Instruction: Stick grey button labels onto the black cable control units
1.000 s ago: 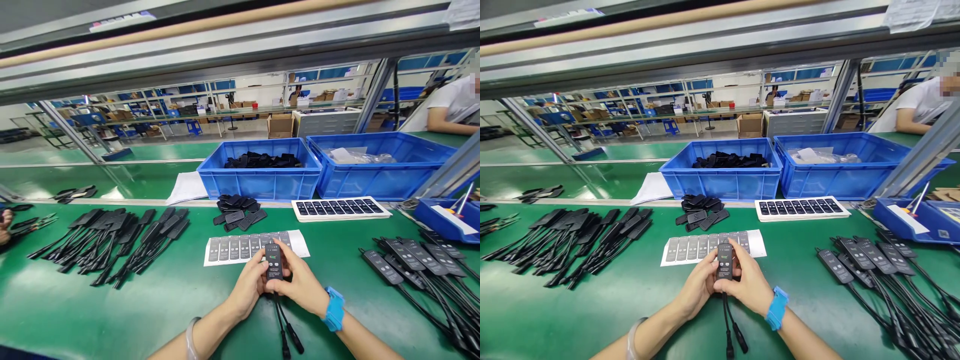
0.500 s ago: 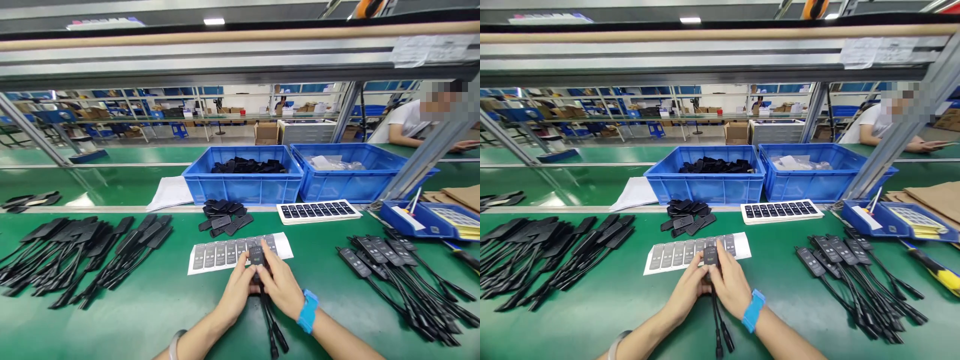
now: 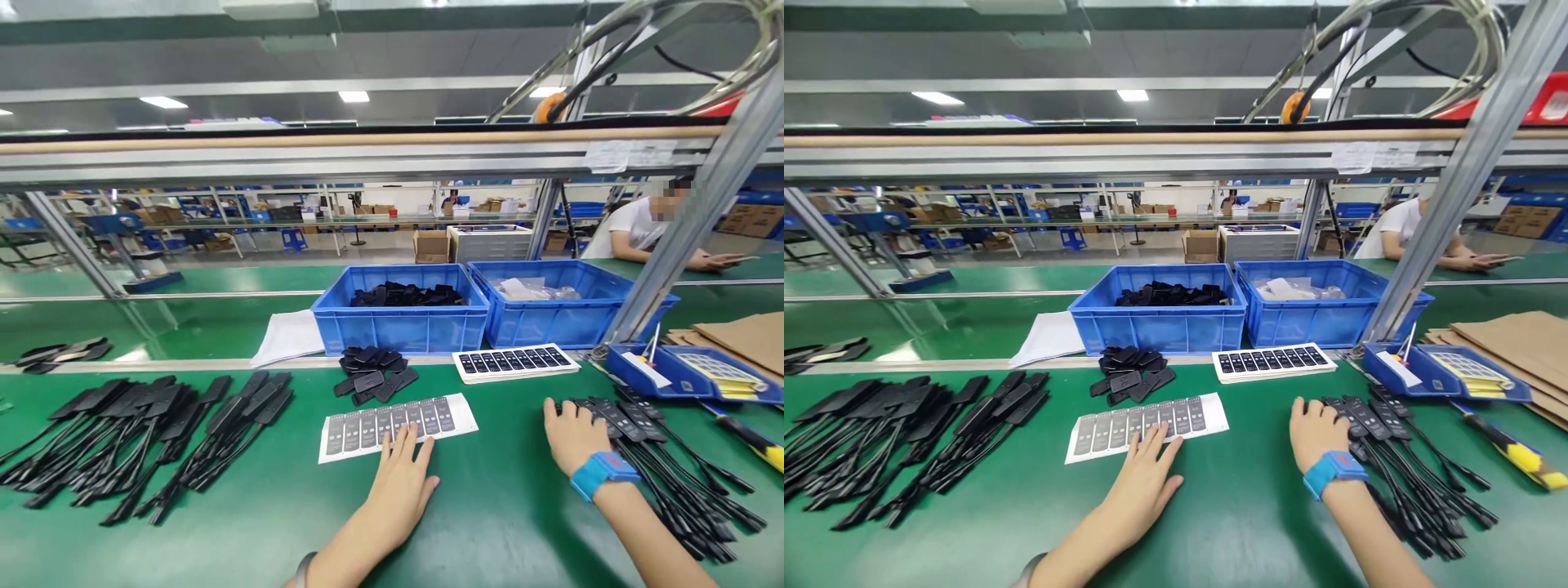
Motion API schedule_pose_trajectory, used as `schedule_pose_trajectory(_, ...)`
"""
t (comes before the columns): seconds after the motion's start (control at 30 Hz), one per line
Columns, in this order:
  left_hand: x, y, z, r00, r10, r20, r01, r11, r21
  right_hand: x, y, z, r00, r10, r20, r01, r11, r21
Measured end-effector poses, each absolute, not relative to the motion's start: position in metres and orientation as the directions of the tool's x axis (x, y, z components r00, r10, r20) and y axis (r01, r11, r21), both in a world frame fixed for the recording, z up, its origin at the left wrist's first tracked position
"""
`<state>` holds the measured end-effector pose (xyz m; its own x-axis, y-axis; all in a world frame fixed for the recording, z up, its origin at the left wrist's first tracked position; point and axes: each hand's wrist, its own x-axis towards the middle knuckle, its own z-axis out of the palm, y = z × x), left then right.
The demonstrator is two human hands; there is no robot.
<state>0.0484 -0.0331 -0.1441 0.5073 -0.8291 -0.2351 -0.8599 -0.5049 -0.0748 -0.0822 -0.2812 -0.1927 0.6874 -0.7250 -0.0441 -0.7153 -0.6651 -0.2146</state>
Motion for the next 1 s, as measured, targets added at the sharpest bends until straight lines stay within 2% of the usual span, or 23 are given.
schedule_pose_trajectory(0.13, 0.042, -0.036, -0.136, 0.503, -0.818, -0.279, -0.861, -0.503, -0.077, -0.037, -0.267, -0.207, 0.885, -0.455, 0.1, -0.338, -0.775, -0.533)
schedule_pose_trajectory(0.2, 0.042, -0.036, -0.136, 0.505, -0.818, -0.275, -0.86, -0.504, -0.079, -0.012, -0.254, -0.214, 0.916, -0.369, 0.157, -0.194, -0.751, -0.631)
schedule_pose_trajectory(0.27, 0.044, -0.034, -0.14, 0.51, -0.818, -0.266, -0.856, -0.512, -0.066, 0.006, -0.243, -0.221, 0.908, -0.356, 0.221, -0.108, -0.709, -0.697)
schedule_pose_trajectory(0.4, 0.047, -0.029, -0.154, 0.513, -0.843, -0.161, -0.855, -0.519, -0.007, 0.007, -0.235, -0.226, 0.852, -0.404, 0.334, 0.005, -0.631, -0.776)
schedule_pose_trajectory(0.5, 0.052, -0.028, -0.158, 0.471, -0.881, -0.031, -0.881, -0.472, 0.028, -0.007, -0.24, -0.221, 0.72, -0.555, 0.416, 0.137, -0.473, -0.87)
schedule_pose_trajectory(0.6, 0.073, -0.03, -0.146, 0.489, -0.871, 0.045, -0.872, -0.489, 0.005, -0.019, -0.244, -0.215, 0.561, -0.759, 0.331, 0.25, -0.225, -0.942)
schedule_pose_trajectory(0.7, 0.116, -0.022, -0.119, 0.708, -0.676, 0.206, -0.67, -0.735, -0.107, -0.024, -0.242, -0.213, 0.538, -0.812, 0.227, 0.257, -0.098, -0.961)
schedule_pose_trajectory(0.77, 0.146, -0.004, -0.101, 0.83, -0.43, 0.355, -0.416, -0.902, -0.119, -0.027, -0.236, -0.211, 0.581, -0.789, 0.198, 0.237, -0.069, -0.969)
schedule_pose_trajectory(0.83, 0.17, 0.018, -0.089, 0.882, -0.169, 0.44, -0.154, -0.986, -0.07, -0.029, -0.228, -0.209, 0.621, -0.759, 0.195, 0.212, -0.077, -0.974)
schedule_pose_trajectory(0.9, 0.184, 0.04, -0.085, 0.891, 0.009, 0.455, 0.017, -1.0, -0.014, -0.031, -0.221, -0.206, 0.648, -0.727, 0.227, 0.212, -0.114, -0.971)
schedule_pose_trajectory(1.0, 0.193, 0.058, -0.086, 0.917, 0.085, 0.391, 0.08, -0.996, 0.031, -0.032, -0.214, -0.202, 0.672, -0.679, 0.297, 0.24, -0.179, -0.954)
